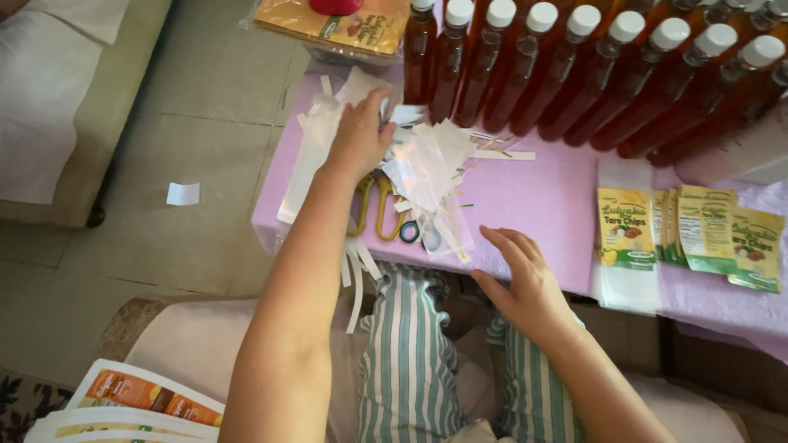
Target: Manually organizing and preparing small packets of taro chips and paper labels on a table for packaging.
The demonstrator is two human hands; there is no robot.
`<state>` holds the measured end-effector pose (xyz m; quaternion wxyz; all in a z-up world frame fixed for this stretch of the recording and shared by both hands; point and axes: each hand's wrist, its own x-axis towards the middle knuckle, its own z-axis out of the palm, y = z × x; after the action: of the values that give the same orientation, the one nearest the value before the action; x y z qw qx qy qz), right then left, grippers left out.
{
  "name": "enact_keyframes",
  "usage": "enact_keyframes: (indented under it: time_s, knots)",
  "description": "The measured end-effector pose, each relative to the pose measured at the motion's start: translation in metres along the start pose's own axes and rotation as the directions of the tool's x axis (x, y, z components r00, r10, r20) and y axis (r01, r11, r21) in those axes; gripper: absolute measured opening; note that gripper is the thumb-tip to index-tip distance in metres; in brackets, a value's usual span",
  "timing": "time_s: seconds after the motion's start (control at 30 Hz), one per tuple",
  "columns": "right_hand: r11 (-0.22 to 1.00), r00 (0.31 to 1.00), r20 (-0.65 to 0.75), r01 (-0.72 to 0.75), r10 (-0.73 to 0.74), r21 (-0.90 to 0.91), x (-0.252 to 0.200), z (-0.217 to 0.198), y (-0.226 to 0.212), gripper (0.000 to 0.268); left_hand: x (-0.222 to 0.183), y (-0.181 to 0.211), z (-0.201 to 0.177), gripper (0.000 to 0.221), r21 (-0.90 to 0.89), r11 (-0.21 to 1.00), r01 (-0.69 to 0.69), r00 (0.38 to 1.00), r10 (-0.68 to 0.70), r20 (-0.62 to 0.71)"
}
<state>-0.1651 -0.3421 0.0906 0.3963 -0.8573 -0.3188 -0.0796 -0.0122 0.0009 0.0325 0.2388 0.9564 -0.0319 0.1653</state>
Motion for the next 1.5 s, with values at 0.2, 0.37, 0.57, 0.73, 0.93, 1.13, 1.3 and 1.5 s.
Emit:
enact_keyframes:
  time_s: [0.2, 0.37, 0.57, 0.73, 0.93, 1.13, 1.3, 1.5]
  knots:
    - [0.996, 0.985, 0.146, -0.094, 0.095, -0.011, 0.002, -0.001, 0.002, 0.062, -0.057, 0.079, -0.021, 0.032, 0.038, 0.996, 0.083, 0.926, -0.063, -0.371]
    - [0.967, 0.928, 0.274, -0.245, 0.254, -0.068, 0.022, 0.015, 0.017, 0.062, -0.109, 0.114, -0.002, 0.041, 0.241, 0.921, 0.306, 0.858, -0.377, 0.349]
    - [0.949, 0.901, 0.296, -0.298, 0.317, -0.107, 0.056, 0.092, 0.082, 0.058, -0.112, 0.133, -0.001, 0.051, 0.090, 0.826, 0.557, 0.793, -0.561, 0.238]
    - [0.924, 0.905, 0.257, -0.372, 0.339, 0.091, 0.053, 0.093, 0.069, 0.057, -0.113, 0.126, 0.015, 0.068, -0.181, 0.723, 0.667, 0.743, -0.663, 0.092]
    - [0.935, 0.931, 0.159, -0.345, 0.329, 0.088, 0.053, 0.072, 0.064, 0.055, -0.121, 0.116, 0.013, 0.036, -0.216, 0.772, 0.597, 0.771, -0.627, -0.112]
    - [0.919, 0.913, 0.121, -0.394, 0.390, 0.011, 0.051, 0.064, 0.069, 0.052, -0.129, 0.094, 0.011, 0.018, 0.022, 0.803, 0.596, 0.797, -0.588, -0.134]
    - [0.894, 0.884, 0.147, -0.448, 0.445, -0.012, 0.053, 0.046, 0.061, 0.050, -0.138, 0.113, -0.021, 0.012, 0.131, 0.847, 0.515, 0.851, -0.487, -0.194]
    - [0.709, 0.758, 0.243, -0.652, 0.605, 0.269, 0.058, 0.017, 0.050, 0.056, -0.133, 0.188, -0.047, 0.001, -0.052, 0.978, 0.200, 0.933, -0.206, -0.295]
